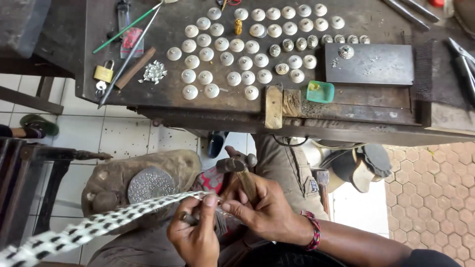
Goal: A person uses a hammer and a metal punch to apply texture to a long, perforated silver strip on a wooden block.
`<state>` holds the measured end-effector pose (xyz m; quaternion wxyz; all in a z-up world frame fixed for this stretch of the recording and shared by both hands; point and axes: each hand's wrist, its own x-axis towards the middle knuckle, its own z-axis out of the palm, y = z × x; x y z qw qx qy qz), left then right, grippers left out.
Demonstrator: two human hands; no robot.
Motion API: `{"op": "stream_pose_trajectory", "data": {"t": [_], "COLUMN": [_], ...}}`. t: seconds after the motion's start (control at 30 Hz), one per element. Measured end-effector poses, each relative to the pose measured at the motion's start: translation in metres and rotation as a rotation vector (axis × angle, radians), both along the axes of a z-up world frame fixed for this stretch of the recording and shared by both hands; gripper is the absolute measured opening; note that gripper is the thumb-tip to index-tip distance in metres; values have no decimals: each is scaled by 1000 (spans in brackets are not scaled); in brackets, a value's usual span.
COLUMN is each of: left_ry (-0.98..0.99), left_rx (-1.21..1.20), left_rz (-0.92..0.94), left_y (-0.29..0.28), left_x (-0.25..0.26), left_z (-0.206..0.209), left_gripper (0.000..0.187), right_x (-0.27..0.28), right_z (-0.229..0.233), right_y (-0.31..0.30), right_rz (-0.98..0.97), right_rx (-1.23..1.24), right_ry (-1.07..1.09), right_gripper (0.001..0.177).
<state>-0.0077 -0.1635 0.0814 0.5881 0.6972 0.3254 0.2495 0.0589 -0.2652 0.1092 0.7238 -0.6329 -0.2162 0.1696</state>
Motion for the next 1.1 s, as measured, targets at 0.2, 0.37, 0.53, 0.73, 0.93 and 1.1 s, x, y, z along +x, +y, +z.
{"op": "stream_pose_trajectory", "data": {"t": [0.2, 0.37, 0.53, 0.73, 0.93, 1.1], "left_ry": [-198, -30, 271, 283, 249, 35], "left_rx": [-279, -242, -297, -277, -229, -272], "left_rz": [321, 330, 377, 380, 469, 395], "left_y": [10, 36, 55, 75, 50, 48], "left_x": [-4, -15, -27, -47, -32, -35], "left_z": [-16, -17, -15, -65, -22, -15], "left_gripper": [17, 16, 24, 27, 25, 17], "right_x": [5, 17, 72, 119, 129, 130], "right_z": [11, -20, 18, 32, 22, 12], "right_y": [-16, -66, -133, -203, -221, -223], "right_rz": [67, -173, -478, -792, -886, -908], "right_rx": [-159, -502, -771, -1397, -1601, -1637], "right_ry": [-41, -360, -576, -822, -743, -675], "right_gripper": [16, 20, 26, 27, 28, 36]}}
